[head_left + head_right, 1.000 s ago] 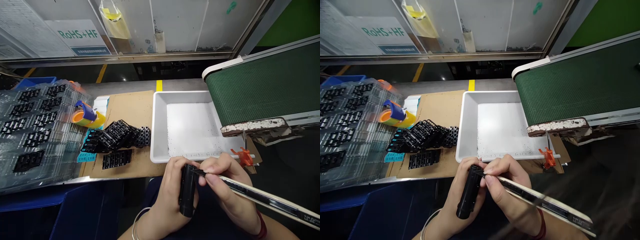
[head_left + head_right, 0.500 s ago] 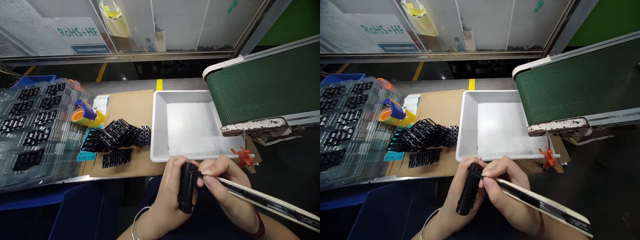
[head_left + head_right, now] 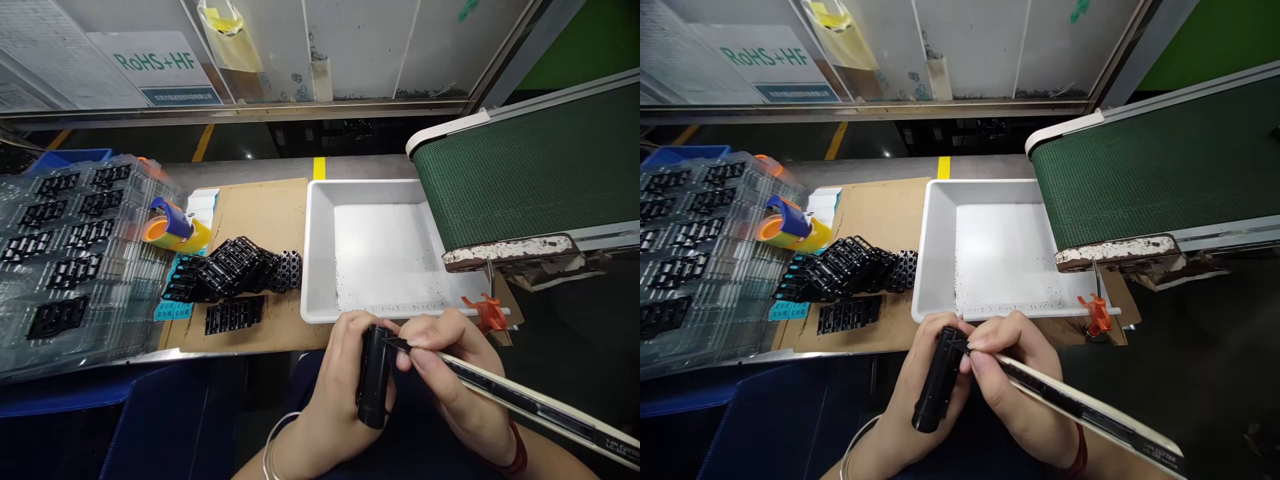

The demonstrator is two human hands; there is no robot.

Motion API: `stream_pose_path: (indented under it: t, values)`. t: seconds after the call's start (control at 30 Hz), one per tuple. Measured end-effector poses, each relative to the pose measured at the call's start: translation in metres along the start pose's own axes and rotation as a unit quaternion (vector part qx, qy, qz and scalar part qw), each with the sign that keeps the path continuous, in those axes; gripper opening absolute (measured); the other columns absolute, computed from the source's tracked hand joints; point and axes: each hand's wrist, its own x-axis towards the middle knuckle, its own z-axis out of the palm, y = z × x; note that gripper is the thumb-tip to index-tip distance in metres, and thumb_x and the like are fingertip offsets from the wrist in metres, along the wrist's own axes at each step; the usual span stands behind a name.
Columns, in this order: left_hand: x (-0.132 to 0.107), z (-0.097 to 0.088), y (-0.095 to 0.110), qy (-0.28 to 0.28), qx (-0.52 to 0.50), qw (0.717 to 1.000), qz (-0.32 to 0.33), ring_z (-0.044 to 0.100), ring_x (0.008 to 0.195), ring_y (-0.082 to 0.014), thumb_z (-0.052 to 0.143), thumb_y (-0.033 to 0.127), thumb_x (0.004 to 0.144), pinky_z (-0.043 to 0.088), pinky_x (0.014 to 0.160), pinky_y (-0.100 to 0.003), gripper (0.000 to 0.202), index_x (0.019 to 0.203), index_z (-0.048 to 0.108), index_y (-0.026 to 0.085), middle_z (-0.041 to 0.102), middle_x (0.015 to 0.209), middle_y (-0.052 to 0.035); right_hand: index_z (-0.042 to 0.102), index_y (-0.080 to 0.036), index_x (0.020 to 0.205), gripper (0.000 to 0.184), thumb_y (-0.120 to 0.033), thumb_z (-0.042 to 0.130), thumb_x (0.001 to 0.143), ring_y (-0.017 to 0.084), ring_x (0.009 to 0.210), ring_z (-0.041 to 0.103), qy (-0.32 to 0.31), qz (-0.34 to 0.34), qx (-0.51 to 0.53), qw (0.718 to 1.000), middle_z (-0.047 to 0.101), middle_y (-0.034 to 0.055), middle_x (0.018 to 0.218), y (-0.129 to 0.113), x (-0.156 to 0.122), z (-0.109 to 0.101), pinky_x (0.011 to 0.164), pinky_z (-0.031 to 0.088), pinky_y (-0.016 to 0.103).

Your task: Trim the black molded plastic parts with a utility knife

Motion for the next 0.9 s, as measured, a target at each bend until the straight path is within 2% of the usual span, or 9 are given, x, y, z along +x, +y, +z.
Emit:
stream_pose_path:
  t: [0.3, 0.37, 0.43, 0.47, 0.53, 0.63, 0.7, 0.77, 0.9]
  values:
    - [0.002, 0.001, 0.000, 0.017, 0.010, 1.000, 0.020, 0.057, 0.105, -0.0222, 0.060, 0.009, 0.085, 0.051, 0.096, -0.039, 0.048, 0.126, 0.047, 0.029, 0.056, 0.112, -0.0049, 0.067, -0.029, 0.095, 0.009, -0.020, 0.066, 0.097, 0.012, 0.077, 0.069, -0.011, 0.033, 0.052, 0.998, 0.072, -0.0030, 0.080, 0.006, -0.005, -0.005, 0.088, 0.060, 0.030]
    - [0.003, -0.001, -0.001, 0.047, -0.001, 0.999, 0.012, 0.057, 0.111, -0.0234, 0.067, 0.019, 0.088, 0.049, 0.101, -0.042, 0.045, 0.128, 0.050, 0.032, 0.057, 0.116, -0.0047, 0.068, -0.029, 0.095, 0.008, -0.021, 0.066, 0.097, 0.012, 0.076, 0.068, -0.003, 0.023, 0.065, 0.998, 0.071, -0.0031, 0.079, 0.005, -0.002, -0.006, 0.091, 0.060, 0.033]
    - [0.004, -0.003, -0.005, 0.073, -0.106, 0.991, -0.034, 0.059, 0.112, -0.0238, 0.069, 0.035, 0.091, 0.050, 0.101, -0.043, 0.040, 0.128, 0.054, 0.035, 0.059, 0.120, -0.0043, 0.069, -0.028, 0.093, 0.006, -0.022, 0.068, 0.095, 0.012, 0.072, 0.067, 0.025, -0.010, 0.071, 0.997, 0.070, -0.0039, 0.074, 0.002, 0.004, -0.008, 0.100, 0.058, 0.039]
    - [0.005, -0.004, -0.008, 0.080, -0.196, 0.975, -0.071, 0.061, 0.110, -0.0235, 0.066, 0.043, 0.092, 0.053, 0.098, -0.043, 0.037, 0.128, 0.056, 0.036, 0.060, 0.121, -0.0042, 0.070, -0.027, 0.091, 0.006, -0.022, 0.069, 0.094, 0.011, 0.070, 0.066, 0.042, -0.030, 0.074, 0.996, 0.068, -0.0043, 0.072, 0.000, 0.008, -0.009, 0.104, 0.057, 0.042]
    - [0.008, -0.005, -0.013, 0.069, -0.389, 0.906, -0.148, 0.066, 0.101, -0.0213, 0.058, 0.058, 0.094, 0.058, 0.084, -0.038, 0.039, 0.127, 0.058, 0.038, 0.064, 0.124, -0.0044, 0.070, -0.028, 0.089, 0.006, -0.024, 0.070, 0.093, 0.011, 0.066, 0.063, 0.062, -0.060, 0.078, 0.993, 0.065, -0.0051, 0.068, -0.004, 0.013, -0.011, 0.107, 0.055, 0.044]
    - [0.011, 0.001, -0.015, 0.030, -0.537, 0.811, -0.232, 0.060, 0.073, -0.0127, 0.059, 0.075, 0.082, 0.051, 0.054, -0.022, 0.052, 0.119, 0.065, 0.040, 0.066, 0.127, -0.0037, 0.070, -0.030, 0.092, 0.005, -0.026, 0.068, 0.094, 0.013, 0.064, 0.063, 0.036, -0.076, 0.077, 0.993, 0.064, -0.0050, 0.068, -0.003, 0.017, -0.009, 0.108, 0.055, 0.048]
    - [0.012, 0.007, -0.011, 0.009, -0.565, 0.783, -0.261, 0.042, 0.057, -0.0076, 0.066, 0.079, 0.072, 0.034, 0.041, -0.016, 0.055, 0.107, 0.072, 0.037, 0.070, 0.117, -0.0035, 0.069, -0.032, 0.095, 0.007, -0.026, 0.066, 0.096, 0.013, 0.066, 0.064, 0.011, -0.078, 0.081, 0.994, 0.064, -0.0048, 0.069, 0.001, 0.016, -0.005, 0.108, 0.055, 0.049]
    - [0.011, 0.014, -0.004, -0.004, -0.577, 0.767, -0.282, 0.027, 0.053, -0.0075, 0.071, 0.080, 0.066, 0.023, 0.036, -0.016, 0.056, 0.095, 0.075, 0.032, 0.070, 0.096, -0.0044, 0.068, -0.032, 0.096, 0.008, -0.025, 0.065, 0.096, 0.013, 0.068, 0.064, 0.001, -0.078, 0.088, 0.993, 0.064, -0.0048, 0.071, 0.007, 0.013, 0.000, 0.108, 0.055, 0.050]
    - [0.011, 0.020, 0.007, 0.006, -0.564, 0.765, -0.310, 0.012, 0.054, -0.0078, 0.073, 0.083, 0.059, 0.009, 0.036, -0.017, 0.063, 0.084, 0.073, 0.025, 0.048, 0.063, -0.0011, 0.067, -0.032, 0.100, 0.012, -0.021, 0.062, 0.097, 0.013, 0.072, 0.065, -0.001, -0.095, 0.092, 0.991, 0.066, -0.0042, 0.074, 0.014, 0.007, 0.006, 0.109, 0.053, 0.052]
